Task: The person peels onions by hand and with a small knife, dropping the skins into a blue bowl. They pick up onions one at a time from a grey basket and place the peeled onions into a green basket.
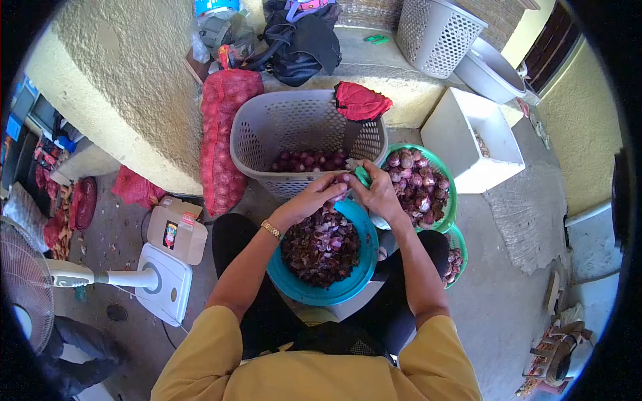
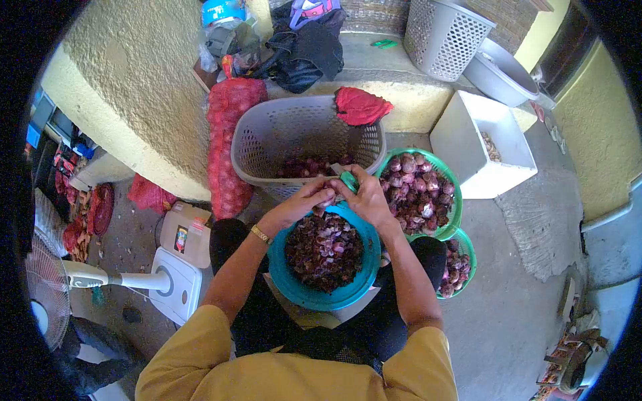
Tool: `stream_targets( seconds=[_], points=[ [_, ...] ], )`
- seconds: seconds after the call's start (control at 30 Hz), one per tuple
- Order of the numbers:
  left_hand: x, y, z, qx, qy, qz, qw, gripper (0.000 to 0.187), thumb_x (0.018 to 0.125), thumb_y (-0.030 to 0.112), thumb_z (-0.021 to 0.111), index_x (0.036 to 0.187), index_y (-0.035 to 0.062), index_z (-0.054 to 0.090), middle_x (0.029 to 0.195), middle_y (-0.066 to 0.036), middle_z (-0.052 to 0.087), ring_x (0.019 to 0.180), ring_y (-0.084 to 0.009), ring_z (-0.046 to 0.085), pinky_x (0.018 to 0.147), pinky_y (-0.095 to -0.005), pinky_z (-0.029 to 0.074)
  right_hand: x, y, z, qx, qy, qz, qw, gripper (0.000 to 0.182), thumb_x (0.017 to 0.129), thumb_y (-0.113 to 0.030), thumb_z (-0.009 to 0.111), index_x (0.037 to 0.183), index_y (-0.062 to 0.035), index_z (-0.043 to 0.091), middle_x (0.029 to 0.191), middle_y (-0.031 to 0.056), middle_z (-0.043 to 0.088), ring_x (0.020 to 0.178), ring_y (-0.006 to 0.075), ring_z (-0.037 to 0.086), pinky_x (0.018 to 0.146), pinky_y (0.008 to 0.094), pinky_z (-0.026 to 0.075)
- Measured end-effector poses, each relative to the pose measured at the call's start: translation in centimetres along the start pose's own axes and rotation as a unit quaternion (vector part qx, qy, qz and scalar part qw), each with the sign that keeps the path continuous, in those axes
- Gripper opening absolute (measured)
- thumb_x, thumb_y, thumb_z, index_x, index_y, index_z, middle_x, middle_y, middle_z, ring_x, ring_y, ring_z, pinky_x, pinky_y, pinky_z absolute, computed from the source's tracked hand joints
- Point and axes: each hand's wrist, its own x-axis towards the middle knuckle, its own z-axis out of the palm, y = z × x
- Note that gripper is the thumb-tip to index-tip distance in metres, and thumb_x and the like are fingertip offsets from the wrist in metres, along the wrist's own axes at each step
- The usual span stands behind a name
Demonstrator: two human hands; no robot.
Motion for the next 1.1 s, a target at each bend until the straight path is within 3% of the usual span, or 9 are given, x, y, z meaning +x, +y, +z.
stream_targets(
  seconds=[0.07, 0.17, 0.37, 0.67, 0.77, 0.83, 0.87, 1.0, 1.1],
  points=[
    [0.1, 0.1, 0.0, 0.029, 0.011, 0.027, 0.999, 0.035, 0.100, 0.036, 0.053, 0.122, 0.0083, 0.051, 0.083, 0.005, 0.048, 0.074, -0.0062, 0.045, 0.064, -0.0239, 0.042, 0.0, 0.1, 0.1, -0.012, 0.000, 0.003, 1.000, 0.029, 0.087, -0.016, 0.071, 0.107, 0.0029, 0.061, 0.087, 0.0156, 0.068, 0.078, 0.0175, 0.062, 0.072, 0.0324, 0.050],
    [-0.2, 0.1, -0.2, 0.024, 0.026, -0.004, 0.999, 0.041, 0.098, 0.031, 0.057, 0.131, 0.0061, 0.051, 0.093, 0.003, 0.056, 0.081, -0.0046, 0.051, 0.065, -0.0203, 0.043, -0.1, -0.2, 0.3, -0.008, 0.023, -0.016, 1.000, 0.027, 0.090, -0.017, 0.069, 0.105, 0.0041, 0.061, 0.082, 0.0135, 0.065, 0.072, 0.0155, 0.057, 0.067, 0.0328, 0.048],
    [-0.2, 0.2, -0.1, 0.023, 0.062, -0.036, 0.997, 0.036, 0.097, 0.035, 0.058, 0.120, 0.0075, 0.055, 0.084, 0.003, 0.057, 0.072, -0.0040, 0.053, 0.056, -0.0203, 0.043, -0.2, -0.4, 0.5, 0.048, -0.024, 0.108, 0.993, 0.023, 0.095, -0.018, 0.062, 0.106, 0.0026, 0.060, 0.081, 0.0078, 0.065, 0.065, 0.0101, 0.056, 0.057, 0.0290, 0.048],
    [0.1, 0.2, -0.9, -0.005, 0.063, -0.040, 0.997, 0.027, 0.096, 0.038, 0.058, 0.104, 0.0119, 0.058, 0.084, 0.004, 0.057, 0.076, -0.0057, 0.052, 0.063, -0.0245, 0.045, 0.2, 1.4, -0.2, 0.127, 0.021, 0.046, 0.991, 0.023, 0.100, -0.020, 0.054, 0.111, -0.0008, 0.061, 0.085, 0.0047, 0.064, 0.068, 0.0079, 0.060, 0.058, 0.0240, 0.050],
    [-0.3, 0.9, -0.7, 0.020, 0.072, -0.035, 0.997, 0.025, 0.096, 0.036, 0.060, 0.104, 0.0128, 0.058, 0.087, 0.003, 0.058, 0.076, -0.0064, 0.051, 0.066, -0.0255, 0.044, 0.3, 0.5, -2.1, 0.153, 0.045, 0.137, 0.978, 0.026, 0.100, -0.025, 0.054, 0.115, -0.0056, 0.061, 0.089, 0.0030, 0.064, 0.072, 0.0070, 0.060, 0.051, 0.0243, 0.043],
    [-0.3, 0.9, -0.9, 0.017, 0.066, -0.039, 0.997, 0.025, 0.095, 0.035, 0.061, 0.106, 0.0125, 0.058, 0.089, 0.003, 0.058, 0.078, -0.0067, 0.052, 0.067, -0.0256, 0.045, 0.7, 0.8, -3.9, 0.142, 0.034, 0.202, 0.968, 0.027, 0.100, -0.026, 0.054, 0.118, -0.0071, 0.061, 0.090, 0.0022, 0.064, 0.070, 0.0074, 0.061, 0.049, 0.0224, 0.039],
    [-0.3, 0.9, -1.1, 0.012, 0.062, -0.043, 0.997, 0.025, 0.095, 0.034, 0.061, 0.107, 0.0123, 0.058, 0.091, 0.003, 0.058, 0.079, -0.0070, 0.053, 0.068, -0.0256, 0.045, 1.0, 1.3, -5.0, 0.113, 0.028, 0.177, 0.977, 0.033, 0.099, -0.029, 0.054, 0.113, -0.0011, 0.063, 0.097, 0.0105, 0.068, 0.072, 0.0194, 0.067, 0.067, 0.0321, 0.052],
    [-0.5, 1.0, -1.1, -0.014, 0.065, -0.020, 0.998, 0.027, 0.094, 0.031, 0.064, 0.112, 0.0117, 0.056, 0.095, 0.003, 0.060, 0.083, -0.0077, 0.054, 0.070, -0.0253, 0.045, 2.8, 10.9, -10.3, -0.146, -0.020, 0.103, 0.984, 0.033, 0.096, -0.026, 0.058, 0.112, 0.0017, 0.063, 0.097, 0.0139, 0.068, 0.077, 0.0218, 0.069, 0.066, 0.0335, 0.052],
    [-0.3, 0.5, -1.4, -0.013, 0.064, -0.033, 0.997, 0.031, 0.092, 0.023, 0.066, 0.117, 0.0103, 0.052, 0.102, 0.002, 0.060, 0.087, -0.0086, 0.055, 0.072, -0.0263, 0.047, 2.3, 15.0, -12.8, -0.123, -0.033, 0.241, 0.962, 0.032, 0.095, -0.023, 0.058, 0.115, 0.0025, 0.057, 0.097, 0.0119, 0.064, 0.073, 0.0188, 0.070, 0.053, 0.0313, 0.051]
  ],
)
